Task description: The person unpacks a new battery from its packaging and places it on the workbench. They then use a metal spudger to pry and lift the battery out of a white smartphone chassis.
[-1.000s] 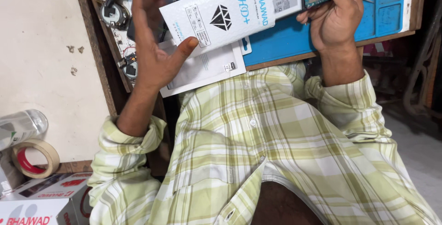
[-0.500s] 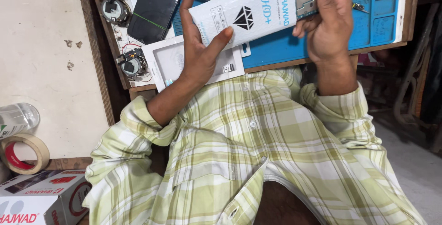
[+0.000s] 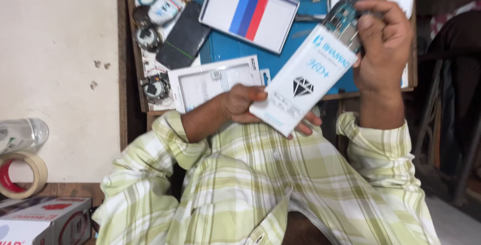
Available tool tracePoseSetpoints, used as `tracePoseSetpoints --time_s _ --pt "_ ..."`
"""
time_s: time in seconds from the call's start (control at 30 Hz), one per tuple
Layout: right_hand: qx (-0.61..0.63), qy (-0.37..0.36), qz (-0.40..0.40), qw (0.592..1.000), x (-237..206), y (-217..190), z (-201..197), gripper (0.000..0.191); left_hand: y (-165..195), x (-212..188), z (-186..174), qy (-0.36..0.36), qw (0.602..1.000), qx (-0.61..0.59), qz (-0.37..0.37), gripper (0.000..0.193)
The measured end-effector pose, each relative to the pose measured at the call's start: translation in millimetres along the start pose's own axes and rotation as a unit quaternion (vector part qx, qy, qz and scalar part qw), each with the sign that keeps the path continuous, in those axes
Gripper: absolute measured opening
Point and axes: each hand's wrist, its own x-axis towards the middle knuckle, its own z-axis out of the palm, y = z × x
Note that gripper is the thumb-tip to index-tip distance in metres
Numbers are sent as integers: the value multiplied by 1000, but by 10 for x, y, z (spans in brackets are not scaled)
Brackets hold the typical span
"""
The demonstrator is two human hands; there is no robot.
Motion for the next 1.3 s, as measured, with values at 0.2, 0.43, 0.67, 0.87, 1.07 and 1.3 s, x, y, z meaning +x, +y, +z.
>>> tracePoseSetpoints --time_s 0.2,0.43,0.67,0.87,1.07,1.3 --pt "-59 -32 24 997 100 175 -41 23 -109 84 -46 182 977 104 -37 77" --pt "-107 -107 38 988 -117 185 299 23 -345 132 165 237 946 223 0 84" --pt "-91 -90 16 992 -154 -23 277 32 -215 191 143 229 938 257 37 73" --pt "-85 -93 -80 989 -25 37 411 29 -71 294 -23 235 942 231 69 74" --pt "-194 -115 -139 964 -238 45 521 28 -198 254 -105 204 947 235 83 56" --pt "-271 -110 -267 918 -132 -48 488 39 91 397 71 154 691 658 256 58"
